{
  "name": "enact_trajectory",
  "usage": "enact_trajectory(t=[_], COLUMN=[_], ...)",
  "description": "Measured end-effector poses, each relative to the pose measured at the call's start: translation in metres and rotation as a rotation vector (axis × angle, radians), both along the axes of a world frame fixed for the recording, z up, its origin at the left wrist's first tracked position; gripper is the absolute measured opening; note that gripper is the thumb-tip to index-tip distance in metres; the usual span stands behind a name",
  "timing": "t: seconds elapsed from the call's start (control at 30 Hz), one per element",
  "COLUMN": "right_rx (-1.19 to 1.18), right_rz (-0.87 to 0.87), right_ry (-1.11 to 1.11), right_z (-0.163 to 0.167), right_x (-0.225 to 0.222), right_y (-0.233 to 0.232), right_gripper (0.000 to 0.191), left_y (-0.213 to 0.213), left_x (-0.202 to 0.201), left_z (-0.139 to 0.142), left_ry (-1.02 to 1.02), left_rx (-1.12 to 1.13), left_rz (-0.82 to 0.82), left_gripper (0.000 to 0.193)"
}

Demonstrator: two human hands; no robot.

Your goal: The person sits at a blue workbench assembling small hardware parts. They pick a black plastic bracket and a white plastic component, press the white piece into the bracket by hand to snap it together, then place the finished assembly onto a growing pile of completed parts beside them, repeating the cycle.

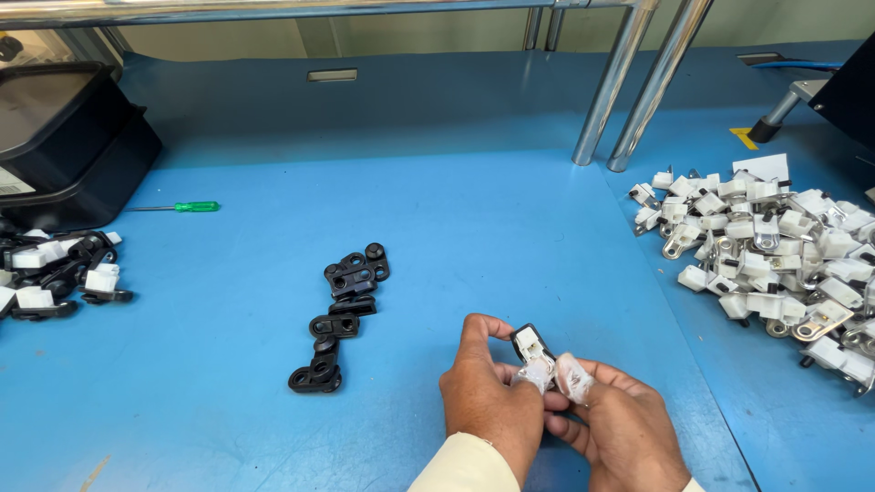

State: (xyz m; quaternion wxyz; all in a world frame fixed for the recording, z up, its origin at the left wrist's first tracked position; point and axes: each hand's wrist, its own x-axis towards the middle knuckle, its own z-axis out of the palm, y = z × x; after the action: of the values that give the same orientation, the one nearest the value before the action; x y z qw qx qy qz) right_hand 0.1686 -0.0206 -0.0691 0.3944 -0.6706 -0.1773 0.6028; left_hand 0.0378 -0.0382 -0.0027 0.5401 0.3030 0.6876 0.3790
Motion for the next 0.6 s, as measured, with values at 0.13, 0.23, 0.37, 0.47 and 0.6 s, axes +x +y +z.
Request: enact_trajectory(t=[0.13,0.23,0.37,0.47,0.6], right_rx=[0.02,0.012,0.027,0.109,0.177], right_rz=[0.097,0.165,0.264,0.528,0.526], right_ry=[0.076,0.001,-0.184,-0.336,-0.301], right_z=[0.007,0.013,0.024,0.036,0.039], right_x=[0.006,0.008,0.013,0.022,0.024], right_y=[-0.001,0.003,0.01,0.019,0.023], right_gripper=[0.033,0.025,0.023,0.016,0.021], left_y=[0.003,0.004,0.007,0.008,0.014], left_x=[-0.002,-0.002,-0.012,-0.022,-0.026], left_z=[-0.002,-0.006,-0.016,-0.025,-0.029], left_ry=[-0.153,-0.245,-0.309,-0.274,-0.389], left_rx=[-0.024,-0.056,-0.12,-0.118,-0.103], left_rz=[0.081,0.088,-0.056,-0.172,-0.199], left_gripper=[0.031,0.032,0.053,0.05,0.034])
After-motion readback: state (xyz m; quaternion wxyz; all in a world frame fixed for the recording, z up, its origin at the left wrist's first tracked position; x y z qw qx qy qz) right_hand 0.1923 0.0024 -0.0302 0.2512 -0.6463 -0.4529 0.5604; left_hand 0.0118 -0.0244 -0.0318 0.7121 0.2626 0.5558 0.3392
